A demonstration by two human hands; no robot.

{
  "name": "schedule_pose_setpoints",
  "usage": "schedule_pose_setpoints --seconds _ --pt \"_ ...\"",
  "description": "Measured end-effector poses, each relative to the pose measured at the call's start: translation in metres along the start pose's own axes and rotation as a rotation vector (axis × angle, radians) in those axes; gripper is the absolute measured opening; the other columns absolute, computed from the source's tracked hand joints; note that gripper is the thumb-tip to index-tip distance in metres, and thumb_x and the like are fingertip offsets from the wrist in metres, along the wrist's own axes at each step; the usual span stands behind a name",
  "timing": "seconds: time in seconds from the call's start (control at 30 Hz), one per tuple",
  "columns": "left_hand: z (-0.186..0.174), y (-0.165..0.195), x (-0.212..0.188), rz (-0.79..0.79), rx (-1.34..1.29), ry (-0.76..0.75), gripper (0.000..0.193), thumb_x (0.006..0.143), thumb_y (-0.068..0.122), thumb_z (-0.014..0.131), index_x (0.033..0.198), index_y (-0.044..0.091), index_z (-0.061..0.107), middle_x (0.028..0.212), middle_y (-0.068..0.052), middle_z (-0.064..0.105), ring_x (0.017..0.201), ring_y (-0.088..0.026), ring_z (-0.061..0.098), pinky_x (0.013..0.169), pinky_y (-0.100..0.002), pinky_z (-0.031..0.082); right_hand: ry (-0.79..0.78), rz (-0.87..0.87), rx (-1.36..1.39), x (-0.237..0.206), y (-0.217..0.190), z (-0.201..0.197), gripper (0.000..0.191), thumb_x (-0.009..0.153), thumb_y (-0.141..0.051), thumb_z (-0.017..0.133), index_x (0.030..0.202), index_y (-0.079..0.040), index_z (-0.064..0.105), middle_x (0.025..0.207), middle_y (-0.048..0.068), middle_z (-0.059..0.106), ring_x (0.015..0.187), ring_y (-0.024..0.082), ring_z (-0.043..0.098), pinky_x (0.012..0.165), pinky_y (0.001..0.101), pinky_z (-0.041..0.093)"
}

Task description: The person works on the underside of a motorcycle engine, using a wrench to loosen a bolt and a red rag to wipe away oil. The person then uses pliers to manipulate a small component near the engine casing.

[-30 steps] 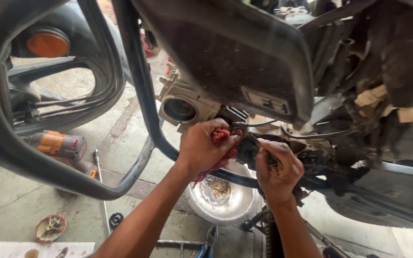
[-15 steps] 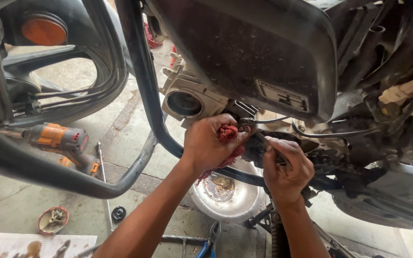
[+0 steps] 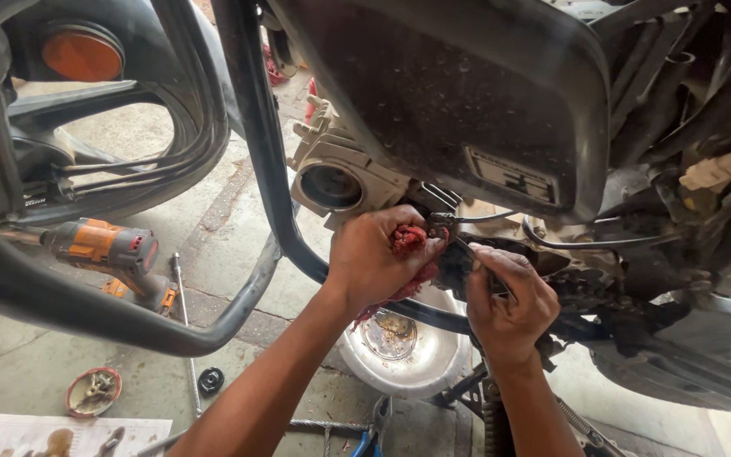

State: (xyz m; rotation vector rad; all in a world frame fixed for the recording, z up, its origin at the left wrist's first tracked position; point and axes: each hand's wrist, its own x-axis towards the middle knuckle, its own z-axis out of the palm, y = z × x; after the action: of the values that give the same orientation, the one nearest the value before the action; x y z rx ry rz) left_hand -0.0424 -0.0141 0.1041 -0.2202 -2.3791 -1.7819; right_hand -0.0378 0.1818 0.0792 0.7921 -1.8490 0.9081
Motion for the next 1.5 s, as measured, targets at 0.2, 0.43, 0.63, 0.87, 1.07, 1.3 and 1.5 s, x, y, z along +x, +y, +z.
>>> schedule_pose_setpoints --seconds 0.2,0.43,0.63,0.87,1.07,1.3,1.5 --pt "0.0 -0.004 0.003 0.167 0.156 0.109 0.027 0.08 0.042 0.082 0.089 0.017 0.076 0.075 -0.003 0.076 0.067 -0.02 0.075 0.062 -0.035 0.056 0.006 -0.013 -0.02 -0.001 0.004 -0.001 0.016 0.092 0.01 0.07 0.105 0.002 0.068 0.104 0.014 0.076 0.097 0.021 0.077 0.089 0.0293 0.061" --pt "0.0 0.003 0.0 0.255 0.182 0.19 0.026 0.078 0.037 0.086 0.087 0.014 0.076 0.073 -0.004 0.075 0.063 -0.02 0.072 0.057 -0.035 0.054 -0.139 -0.049 -0.14 -0.005 0.006 0.006 0.015 0.082 0.008 0.077 0.092 -0.002 0.07 0.094 0.013 0.077 0.08 0.02 0.076 0.07 0.0266 0.059" --pt "-0.005 0.004 -0.001 0.071 0.011 -0.004 0.018 0.085 0.034 0.078 0.089 0.017 0.074 0.066 0.0 0.076 0.058 -0.012 0.075 0.058 -0.03 0.058 0.066 -0.107 -0.07 -0.002 0.005 0.002 0.014 0.095 0.01 0.071 0.106 0.002 0.065 0.106 0.016 0.075 0.094 0.024 0.077 0.085 0.0302 0.062" --pt "0.0 -0.003 0.001 0.061 0.01 0.014 0.019 0.082 0.034 0.079 0.09 0.017 0.074 0.07 0.0 0.077 0.061 -0.011 0.076 0.059 -0.029 0.058 0.025 -0.035 -0.063 -0.006 0.004 -0.001 0.014 0.094 0.009 0.069 0.106 0.003 0.064 0.103 0.017 0.074 0.096 0.024 0.077 0.082 0.0276 0.062" --pt "0.0 -0.003 0.0 0.084 0.074 0.048 0.022 0.081 0.036 0.081 0.088 0.017 0.075 0.07 -0.002 0.077 0.062 -0.015 0.075 0.06 -0.032 0.057 0.025 -0.028 -0.08 -0.006 0.003 -0.003 0.015 0.093 0.008 0.07 0.106 0.003 0.065 0.102 0.017 0.074 0.095 0.023 0.076 0.083 0.0274 0.061" --pt "0.003 -0.008 0.003 0.14 0.129 0.084 0.024 0.08 0.039 0.081 0.089 0.018 0.075 0.074 -0.001 0.077 0.065 -0.017 0.076 0.062 -0.033 0.057 0.019 -0.029 -0.087 -0.005 0.002 -0.002 0.014 0.093 0.008 0.07 0.105 0.003 0.066 0.103 0.017 0.075 0.094 0.023 0.076 0.084 0.0283 0.061" --pt "0.003 -0.009 0.005 0.092 0.123 0.03 0.022 0.081 0.04 0.079 0.089 0.02 0.075 0.074 0.002 0.078 0.065 -0.014 0.077 0.062 -0.031 0.059 0.012 -0.004 -0.059 -0.008 0.006 -0.004 0.016 0.093 0.008 0.07 0.107 0.002 0.065 0.102 0.016 0.074 0.093 0.021 0.076 0.081 0.0275 0.06"
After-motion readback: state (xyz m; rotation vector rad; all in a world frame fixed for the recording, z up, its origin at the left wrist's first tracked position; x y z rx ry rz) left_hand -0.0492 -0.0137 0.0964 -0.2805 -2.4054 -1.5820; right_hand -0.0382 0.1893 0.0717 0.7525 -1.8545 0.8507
